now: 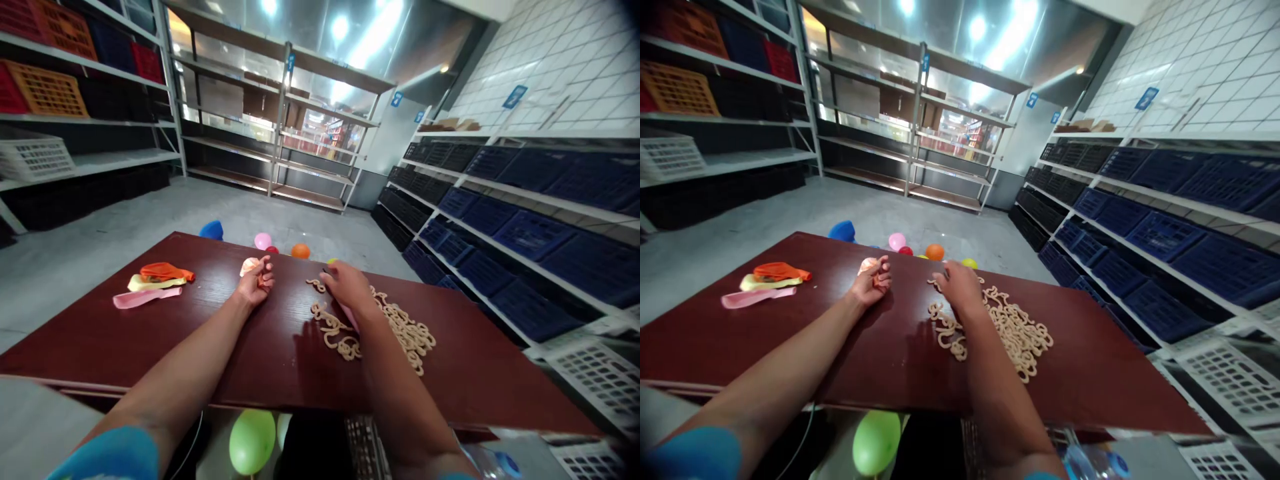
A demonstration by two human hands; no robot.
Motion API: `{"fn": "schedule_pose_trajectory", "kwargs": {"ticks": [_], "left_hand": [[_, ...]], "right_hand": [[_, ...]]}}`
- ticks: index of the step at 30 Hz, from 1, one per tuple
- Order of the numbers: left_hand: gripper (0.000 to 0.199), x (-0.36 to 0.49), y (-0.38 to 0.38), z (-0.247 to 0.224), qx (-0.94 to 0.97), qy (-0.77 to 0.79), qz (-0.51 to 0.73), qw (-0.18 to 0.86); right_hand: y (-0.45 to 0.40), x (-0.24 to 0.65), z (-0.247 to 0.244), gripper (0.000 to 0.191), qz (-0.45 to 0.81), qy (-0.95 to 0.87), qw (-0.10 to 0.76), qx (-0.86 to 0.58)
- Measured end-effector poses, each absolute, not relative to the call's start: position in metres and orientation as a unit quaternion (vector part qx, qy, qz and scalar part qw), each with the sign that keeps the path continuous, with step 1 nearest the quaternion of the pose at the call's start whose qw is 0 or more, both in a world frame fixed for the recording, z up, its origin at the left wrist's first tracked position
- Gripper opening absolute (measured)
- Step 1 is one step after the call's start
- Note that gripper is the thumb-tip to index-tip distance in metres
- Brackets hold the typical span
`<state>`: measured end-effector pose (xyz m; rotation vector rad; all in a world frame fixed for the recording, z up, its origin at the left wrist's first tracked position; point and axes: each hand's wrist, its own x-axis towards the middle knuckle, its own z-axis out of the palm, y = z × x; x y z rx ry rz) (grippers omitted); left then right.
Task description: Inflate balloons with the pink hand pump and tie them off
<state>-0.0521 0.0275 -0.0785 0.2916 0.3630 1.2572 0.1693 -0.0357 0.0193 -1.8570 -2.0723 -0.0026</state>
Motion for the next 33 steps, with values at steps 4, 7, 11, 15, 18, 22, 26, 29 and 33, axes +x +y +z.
{"fn": "schedule_pose_trajectory", "kwargs": {"ticks": [4, 7, 11, 15, 18, 22, 26, 29, 33], "left_hand": [[0.018, -0.054, 0.026, -0.076, 0.124, 0.139, 0.588, 0.787], [0.020, -0.053, 0.026, -0.076, 0.110, 0.139, 0.592, 0.786], [0.022, -0.053, 0.027, -0.078, 0.091, 0.149, 0.617, 0.767], [0.022, -0.054, 0.030, -0.079, 0.073, 0.144, 0.632, 0.758], [0.020, -0.054, 0.031, -0.078, 0.063, 0.129, 0.640, 0.755], [0.017, -0.054, 0.030, -0.075, 0.062, 0.124, 0.645, 0.752], [0.018, -0.054, 0.030, -0.076, 0.069, 0.129, 0.640, 0.755], [0.019, -0.052, 0.031, -0.078, 0.074, 0.129, 0.634, 0.759], [0.021, -0.049, 0.032, -0.082, 0.084, 0.140, 0.631, 0.759]], "right_hand": [[-0.068, 0.219, -0.002, 0.048, 0.007, -0.638, 0.008, -0.770], [-0.084, 0.235, -0.026, 0.054, 0.026, -0.623, -0.025, -0.781], [-0.099, 0.227, -0.040, 0.047, -0.044, -0.658, 0.050, -0.750], [-0.125, 0.201, -0.042, 0.055, -0.042, -0.753, 0.166, -0.635], [-0.142, 0.182, -0.042, 0.055, -0.006, -0.790, 0.161, -0.591], [-0.146, 0.172, -0.043, 0.054, -0.006, -0.789, 0.140, -0.598], [-0.140, 0.169, -0.042, 0.053, -0.018, -0.783, 0.130, -0.608], [-0.137, 0.166, -0.041, 0.054, -0.021, -0.781, 0.120, -0.612], [-0.135, 0.160, -0.039, 0.054, -0.021, -0.778, 0.107, -0.619]]}}
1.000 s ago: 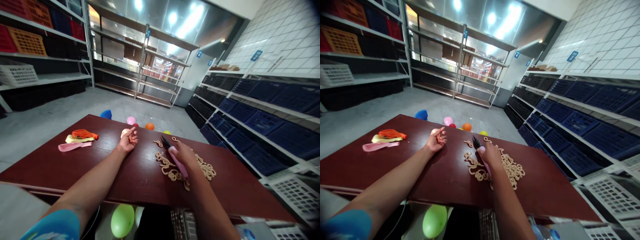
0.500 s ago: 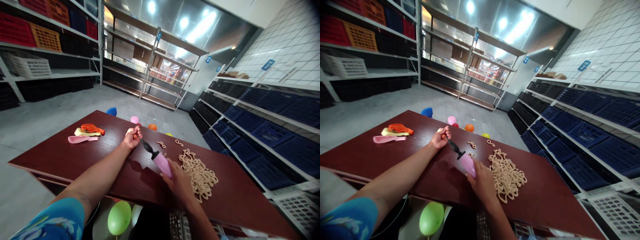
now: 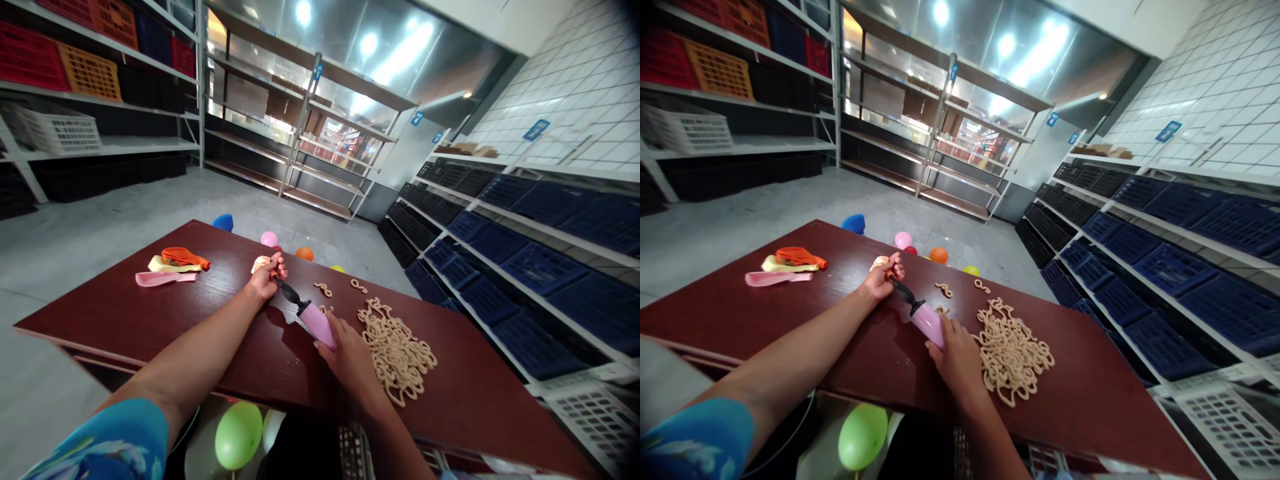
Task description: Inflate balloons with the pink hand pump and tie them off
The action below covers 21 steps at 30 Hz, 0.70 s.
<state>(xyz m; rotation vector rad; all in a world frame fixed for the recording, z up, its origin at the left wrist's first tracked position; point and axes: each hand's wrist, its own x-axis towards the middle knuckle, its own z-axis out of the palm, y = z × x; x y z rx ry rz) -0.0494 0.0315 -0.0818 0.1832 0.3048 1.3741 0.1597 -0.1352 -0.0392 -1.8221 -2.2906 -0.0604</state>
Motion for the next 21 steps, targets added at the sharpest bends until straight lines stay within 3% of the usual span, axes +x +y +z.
{"fn": "schedule_pose_trajectory", "kwargs": {"ticks": [18, 21], "left_hand": [[0.005, -0.060, 0.031, -0.076, 0.052, 0.140, 0.657, 0.739], [0.018, -0.065, 0.030, -0.071, 0.056, 0.143, 0.647, 0.747]], "right_hand": [[-0.073, 0.123, -0.035, 0.059, -0.025, -0.799, 0.090, -0.595], [-0.065, 0.130, -0.045, 0.066, -0.009, -0.796, 0.102, -0.597]]}}
